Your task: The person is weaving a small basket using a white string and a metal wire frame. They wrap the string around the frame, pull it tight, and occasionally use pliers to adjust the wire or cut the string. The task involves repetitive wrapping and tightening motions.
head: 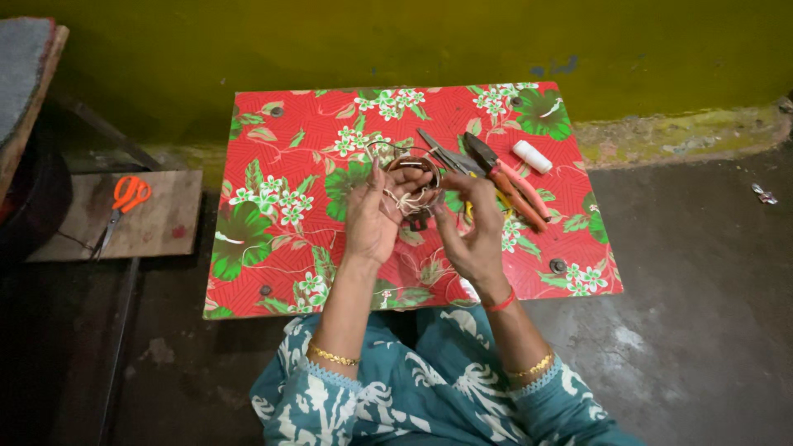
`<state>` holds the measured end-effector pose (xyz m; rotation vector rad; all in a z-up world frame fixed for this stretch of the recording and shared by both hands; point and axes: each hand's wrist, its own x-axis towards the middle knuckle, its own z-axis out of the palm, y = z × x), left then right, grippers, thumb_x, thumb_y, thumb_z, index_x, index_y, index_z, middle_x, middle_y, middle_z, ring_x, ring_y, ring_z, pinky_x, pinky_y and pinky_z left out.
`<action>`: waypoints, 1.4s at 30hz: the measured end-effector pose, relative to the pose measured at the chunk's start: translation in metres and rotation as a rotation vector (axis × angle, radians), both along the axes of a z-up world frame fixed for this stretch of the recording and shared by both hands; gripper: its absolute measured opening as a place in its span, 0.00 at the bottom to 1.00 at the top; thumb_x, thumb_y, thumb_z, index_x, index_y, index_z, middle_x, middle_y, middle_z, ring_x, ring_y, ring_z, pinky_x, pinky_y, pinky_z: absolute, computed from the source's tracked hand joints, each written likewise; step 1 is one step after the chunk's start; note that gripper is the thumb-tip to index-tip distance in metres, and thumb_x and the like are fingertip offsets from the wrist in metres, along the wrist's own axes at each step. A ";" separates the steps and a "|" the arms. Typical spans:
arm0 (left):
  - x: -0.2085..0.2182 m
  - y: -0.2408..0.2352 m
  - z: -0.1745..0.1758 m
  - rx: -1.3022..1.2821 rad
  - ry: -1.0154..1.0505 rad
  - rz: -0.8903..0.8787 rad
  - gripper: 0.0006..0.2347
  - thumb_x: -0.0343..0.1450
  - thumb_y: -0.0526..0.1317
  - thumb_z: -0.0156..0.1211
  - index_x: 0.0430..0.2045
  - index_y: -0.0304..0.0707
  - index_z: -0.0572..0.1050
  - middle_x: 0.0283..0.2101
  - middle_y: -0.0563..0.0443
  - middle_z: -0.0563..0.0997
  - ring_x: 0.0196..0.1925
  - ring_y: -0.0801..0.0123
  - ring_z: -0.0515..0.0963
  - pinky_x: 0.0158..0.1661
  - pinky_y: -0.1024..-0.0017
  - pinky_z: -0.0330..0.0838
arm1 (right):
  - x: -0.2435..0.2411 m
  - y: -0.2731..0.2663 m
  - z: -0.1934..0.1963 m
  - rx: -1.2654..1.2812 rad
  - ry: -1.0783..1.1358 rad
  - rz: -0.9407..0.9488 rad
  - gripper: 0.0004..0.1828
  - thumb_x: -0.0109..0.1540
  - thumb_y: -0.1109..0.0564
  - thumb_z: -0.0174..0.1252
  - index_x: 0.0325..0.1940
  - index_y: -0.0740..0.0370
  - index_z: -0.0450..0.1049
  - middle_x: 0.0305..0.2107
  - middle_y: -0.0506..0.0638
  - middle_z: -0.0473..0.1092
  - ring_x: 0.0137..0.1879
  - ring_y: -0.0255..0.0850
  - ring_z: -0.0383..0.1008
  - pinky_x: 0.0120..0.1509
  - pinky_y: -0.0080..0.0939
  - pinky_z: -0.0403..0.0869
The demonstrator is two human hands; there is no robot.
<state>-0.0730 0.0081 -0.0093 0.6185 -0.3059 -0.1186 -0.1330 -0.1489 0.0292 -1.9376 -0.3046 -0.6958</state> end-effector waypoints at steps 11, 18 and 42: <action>0.005 -0.001 -0.004 0.064 0.103 -0.036 0.20 0.79 0.53 0.45 0.46 0.30 0.68 0.49 0.33 0.81 0.50 0.52 0.83 0.48 0.55 0.80 | 0.045 -0.005 -0.029 0.197 0.087 0.266 0.06 0.62 0.64 0.65 0.42 0.67 0.80 0.48 0.55 0.74 0.58 0.44 0.71 0.63 0.46 0.71; -0.009 0.007 -0.002 0.113 0.134 -0.008 0.24 0.78 0.52 0.51 0.55 0.25 0.68 0.49 0.34 0.79 0.47 0.58 0.85 0.46 0.61 0.82 | 0.073 -0.020 -0.047 0.500 0.347 0.410 0.05 0.64 0.65 0.62 0.42 0.70 0.79 0.32 0.49 0.78 0.37 0.32 0.75 0.43 0.34 0.74; -0.012 0.000 -0.037 0.360 0.042 0.281 0.16 0.69 0.26 0.67 0.50 0.23 0.76 0.43 0.40 0.85 0.34 0.74 0.83 0.33 0.78 0.79 | 0.022 -0.004 -0.020 0.338 -0.078 0.092 0.12 0.66 0.69 0.54 0.54 0.68 0.71 0.53 0.52 0.67 0.55 0.36 0.71 0.60 0.36 0.73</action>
